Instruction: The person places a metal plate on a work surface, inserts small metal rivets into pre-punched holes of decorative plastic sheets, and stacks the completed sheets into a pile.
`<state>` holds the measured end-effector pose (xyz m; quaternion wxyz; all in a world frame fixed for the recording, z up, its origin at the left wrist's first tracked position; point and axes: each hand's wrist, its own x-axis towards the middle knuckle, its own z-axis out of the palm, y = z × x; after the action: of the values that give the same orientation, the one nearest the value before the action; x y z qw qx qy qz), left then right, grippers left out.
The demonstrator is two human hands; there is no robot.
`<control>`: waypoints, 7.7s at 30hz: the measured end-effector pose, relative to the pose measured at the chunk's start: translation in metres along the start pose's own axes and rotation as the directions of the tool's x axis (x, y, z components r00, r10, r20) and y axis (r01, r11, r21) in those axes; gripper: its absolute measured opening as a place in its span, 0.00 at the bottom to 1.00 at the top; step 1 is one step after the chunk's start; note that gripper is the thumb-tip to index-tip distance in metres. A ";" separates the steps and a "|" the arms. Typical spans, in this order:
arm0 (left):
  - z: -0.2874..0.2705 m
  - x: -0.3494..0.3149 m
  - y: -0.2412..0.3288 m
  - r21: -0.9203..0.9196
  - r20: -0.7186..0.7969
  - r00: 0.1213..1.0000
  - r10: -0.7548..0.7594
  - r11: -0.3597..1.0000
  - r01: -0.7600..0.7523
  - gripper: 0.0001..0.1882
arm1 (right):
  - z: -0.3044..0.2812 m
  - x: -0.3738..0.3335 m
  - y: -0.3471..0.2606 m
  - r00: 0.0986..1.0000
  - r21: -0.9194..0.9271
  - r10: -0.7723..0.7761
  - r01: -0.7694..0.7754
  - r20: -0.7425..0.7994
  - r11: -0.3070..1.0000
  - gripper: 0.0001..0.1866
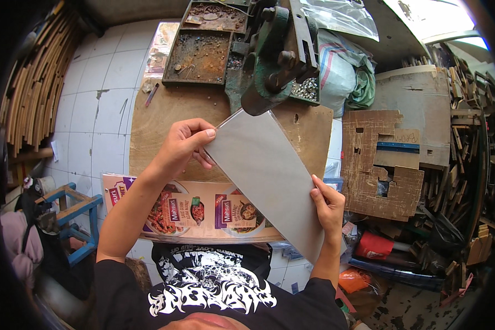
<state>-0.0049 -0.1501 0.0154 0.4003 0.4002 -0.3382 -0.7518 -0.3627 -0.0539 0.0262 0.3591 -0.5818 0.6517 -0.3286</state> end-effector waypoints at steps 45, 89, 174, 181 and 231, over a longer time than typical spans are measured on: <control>-0.004 -0.004 -0.002 0.105 0.056 0.995 0.084 0.990 -0.089 0.09 | 0.001 -0.023 -0.004 0.990 -0.073 -0.134 0.130 -0.052 0.989 0.16; -0.007 -0.021 -0.009 0.037 0.196 0.943 -0.271 0.962 0.269 0.13 | 0.012 0.239 -0.086 0.775 -0.661 -0.521 0.604 0.358 0.445 0.04; 0.023 -0.025 0.009 0.141 0.088 0.982 -0.167 0.978 0.154 0.15 | 0.041 0.017 -0.048 0.978 0.098 -0.165 0.153 0.126 0.983 0.24; 0.036 0.007 0.009 0.010 -0.088 0.996 -0.002 1.000 0.003 0.14 | 0.042 0.049 -0.044 0.985 0.153 -0.154 0.142 0.074 0.978 0.23; 0.029 0.034 -0.005 -0.135 -0.086 0.991 0.102 0.984 -0.113 0.13 | 0.041 0.075 -0.045 0.996 0.102 -0.059 0.052 0.069 0.993 0.22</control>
<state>-0.0446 -0.1722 0.0126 0.4804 0.3815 -0.2900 -0.7345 -0.3091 -0.1340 0.0360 0.4015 -0.5925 0.6047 -0.3496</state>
